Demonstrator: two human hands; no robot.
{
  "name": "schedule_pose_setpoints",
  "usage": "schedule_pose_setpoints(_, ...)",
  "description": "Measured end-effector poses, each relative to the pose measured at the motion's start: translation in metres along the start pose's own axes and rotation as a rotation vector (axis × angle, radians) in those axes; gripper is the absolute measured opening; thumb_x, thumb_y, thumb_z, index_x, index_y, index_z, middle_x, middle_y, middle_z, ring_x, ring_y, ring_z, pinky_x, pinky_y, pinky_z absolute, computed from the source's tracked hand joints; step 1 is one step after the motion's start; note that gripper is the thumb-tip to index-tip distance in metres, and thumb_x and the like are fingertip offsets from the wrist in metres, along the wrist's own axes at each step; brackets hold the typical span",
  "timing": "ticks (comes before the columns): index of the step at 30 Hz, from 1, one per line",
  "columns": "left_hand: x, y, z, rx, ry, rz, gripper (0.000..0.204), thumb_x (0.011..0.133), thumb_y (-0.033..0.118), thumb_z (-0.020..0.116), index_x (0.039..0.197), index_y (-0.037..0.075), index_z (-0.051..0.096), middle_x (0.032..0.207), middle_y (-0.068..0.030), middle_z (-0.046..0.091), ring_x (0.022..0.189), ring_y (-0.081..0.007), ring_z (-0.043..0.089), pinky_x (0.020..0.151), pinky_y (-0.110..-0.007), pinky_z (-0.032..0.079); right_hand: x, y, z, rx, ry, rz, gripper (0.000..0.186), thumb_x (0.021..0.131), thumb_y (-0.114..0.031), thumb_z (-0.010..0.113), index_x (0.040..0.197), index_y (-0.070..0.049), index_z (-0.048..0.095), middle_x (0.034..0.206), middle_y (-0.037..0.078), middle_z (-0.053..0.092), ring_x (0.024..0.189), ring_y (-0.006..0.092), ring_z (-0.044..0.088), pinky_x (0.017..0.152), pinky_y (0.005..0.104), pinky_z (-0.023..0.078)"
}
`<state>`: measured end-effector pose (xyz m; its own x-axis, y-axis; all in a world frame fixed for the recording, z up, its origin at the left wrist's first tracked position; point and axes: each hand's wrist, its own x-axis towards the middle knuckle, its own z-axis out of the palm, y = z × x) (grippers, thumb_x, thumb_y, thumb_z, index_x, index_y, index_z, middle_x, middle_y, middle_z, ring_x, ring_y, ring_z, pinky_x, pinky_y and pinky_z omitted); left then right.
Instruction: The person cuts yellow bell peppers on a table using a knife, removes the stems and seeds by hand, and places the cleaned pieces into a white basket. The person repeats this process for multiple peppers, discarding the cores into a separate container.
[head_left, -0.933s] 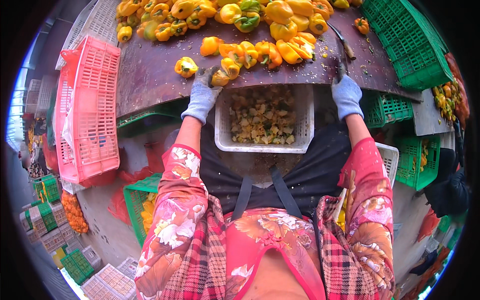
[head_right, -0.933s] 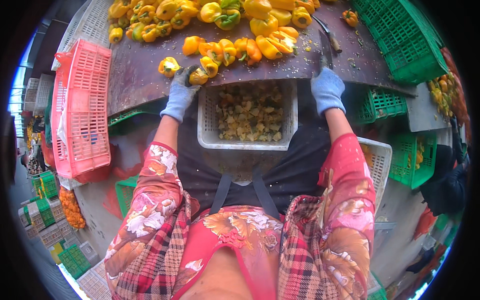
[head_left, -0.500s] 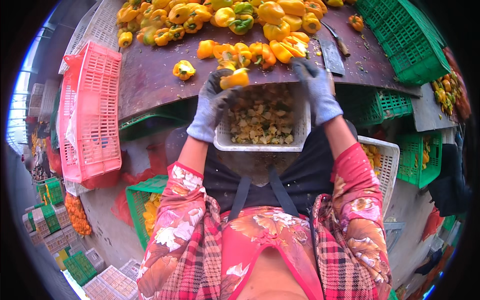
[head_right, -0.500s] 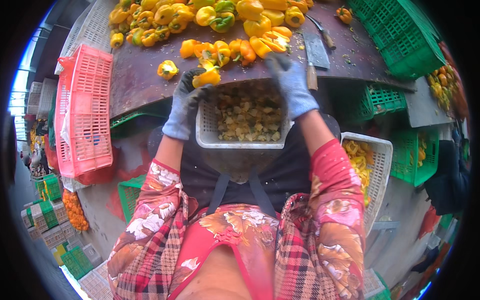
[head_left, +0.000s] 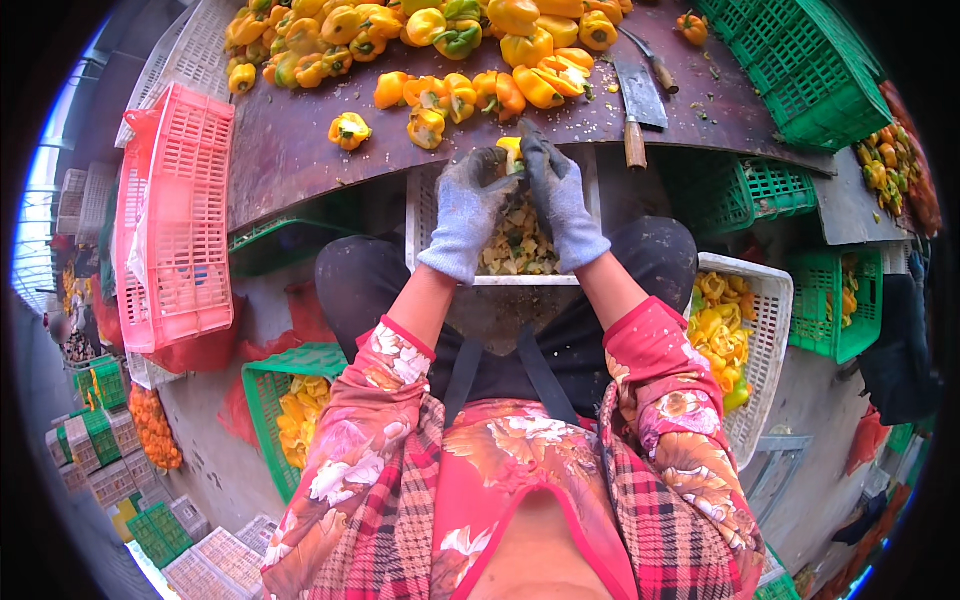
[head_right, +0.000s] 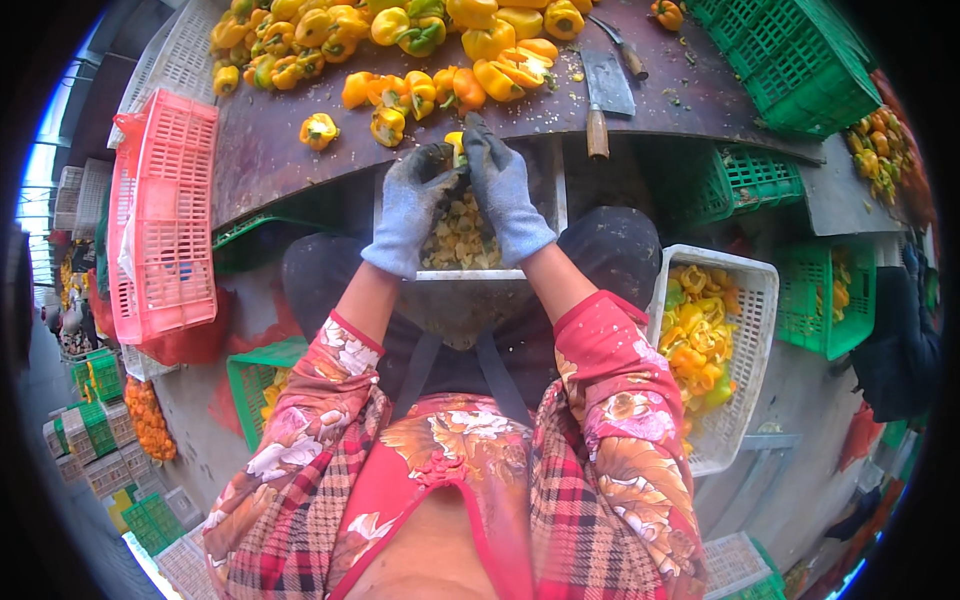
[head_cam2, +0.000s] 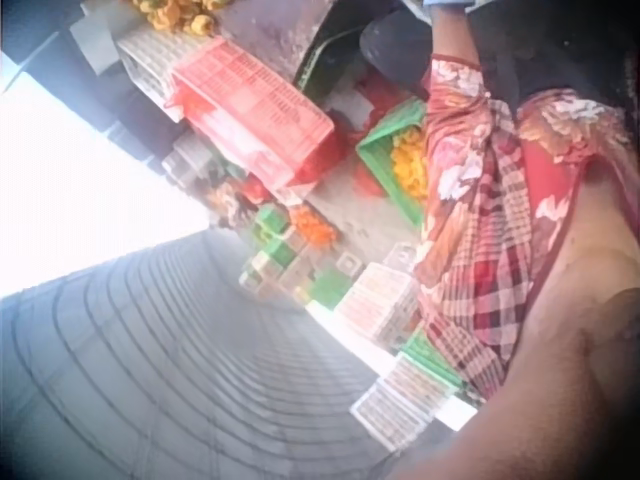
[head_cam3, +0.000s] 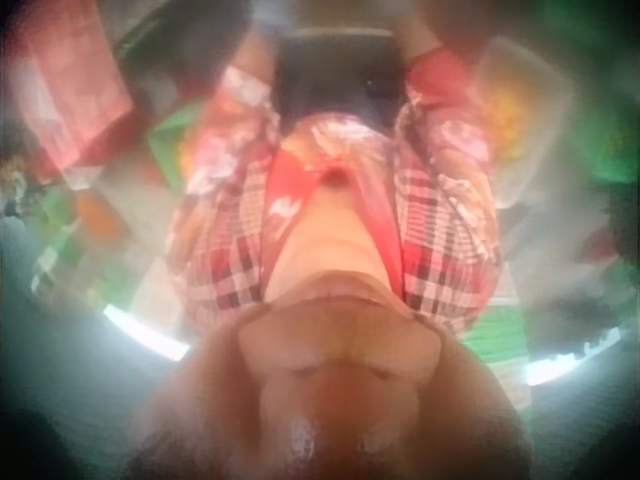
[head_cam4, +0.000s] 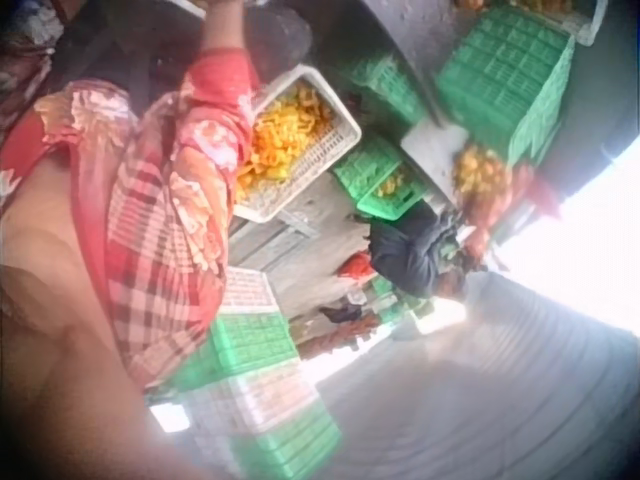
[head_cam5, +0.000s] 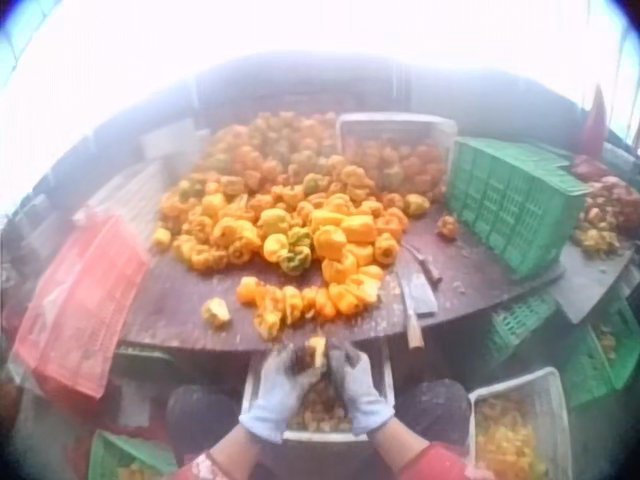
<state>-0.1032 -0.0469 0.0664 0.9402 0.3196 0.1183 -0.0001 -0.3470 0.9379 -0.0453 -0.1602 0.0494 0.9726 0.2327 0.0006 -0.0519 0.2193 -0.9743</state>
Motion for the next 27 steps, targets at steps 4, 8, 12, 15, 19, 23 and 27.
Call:
schedule_pose_setpoints(4,-0.002,-0.029,0.018,-0.088,-0.031,-0.142,0.034,0.071,0.008,0.073,0.102,-0.002,0.062,0.091,-0.0138,0.065,0.083,-0.0216,0.064,0.076,-0.032,0.05,-0.009,0.017,-0.003,-0.195,-0.02,-0.058,0.04,0.092,-0.028,0.056,0.12,0.001,0.057,0.112,0.013,0.064,0.097,0.0142,0.058,0.084,0.0283,0.046)
schedule_pose_setpoints(8,0.005,-0.013,0.025,-0.291,-0.062,-0.316,0.034,0.075,0.001,0.07,0.107,-0.002,0.06,0.093,-0.0092,0.065,0.084,-0.0159,0.062,0.075,-0.029,0.05,-0.001,0.036,-0.007,-0.159,0.001,-0.082,0.039,0.091,-0.03,0.058,0.115,0.001,0.06,0.101,0.012,0.066,0.092,0.0142,0.059,0.08,0.0286,0.047)
schedule_pose_setpoints(12,0.003,0.016,0.019,-0.651,-0.18,-0.398,0.029,0.08,0.003,0.066,0.109,0.001,0.061,0.098,-0.0037,0.065,0.087,-0.0128,0.062,0.078,-0.024,0.049,0.015,-0.021,-0.015,0.027,-0.148,0.403,0.041,0.087,-0.037,0.061,0.107,-0.001,0.065,0.091,0.006,0.064,0.078,0.0101,0.057,0.069,0.0252,0.047)
schedule_pose_setpoints(15,0.002,0.029,0.016,-0.805,-0.261,-0.48,0.03,0.08,0.003,0.066,0.11,0.0,0.06,0.098,-0.0037,0.065,0.089,-0.0124,0.061,0.081,-0.024,0.049,0.026,-0.021,-0.02,0.174,-0.192,0.397,0.038,0.087,-0.038,0.058,0.096,-0.002,0.066,0.087,0.006,0.064,0.076,0.0125,0.058,0.068,0.0265,0.047)
schedule_pose_setpoints(19,0.003,0.037,0.009,-0.634,-0.385,-0.485,0.031,0.079,0.003,0.068,0.109,-0.001,0.06,0.097,-0.0038,0.065,0.085,-0.0117,0.062,0.077,-0.025,0.051,0.027,-0.018,-0.031,0.112,-0.332,0.308,0.034,0.087,-0.036,0.057,0.088,-0.002,0.065,0.086,0.006,0.063,0.076,0.0137,0.058,0.068,0.0271,0.048)
schedule_pose_setpoints(23,0.006,0.044,0.013,-0.485,-0.382,-0.402,0.033,0.079,0.004,0.069,0.11,0.001,0.06,0.095,-0.0017,0.064,0.084,-0.011,0.061,0.076,-0.025,0.051,0.026,-0.026,-0.034,0.282,-0.381,0.438,0.021,0.089,-0.026,0.056,0.093,-0.006,0.059,0.086,0.002,0.062,0.075,0.01,0.059,0.065,0.0237,0.05)
schedule_pose_setpoints(27,0.003,0.011,0.028,-0.177,-0.266,-0.137,0.033,0.08,0.005,0.069,0.111,0.001,0.06,0.095,-0.0016,0.064,0.085,-0.011,0.06,0.078,-0.025,0.049,0.028,0.002,-0.034,0.366,-0.243,0.554,0.022,0.089,-0.028,0.059,0.091,-0.005,0.06,0.078,0.002,0.061,0.066,0.0119,0.06,0.058,0.024,0.051)
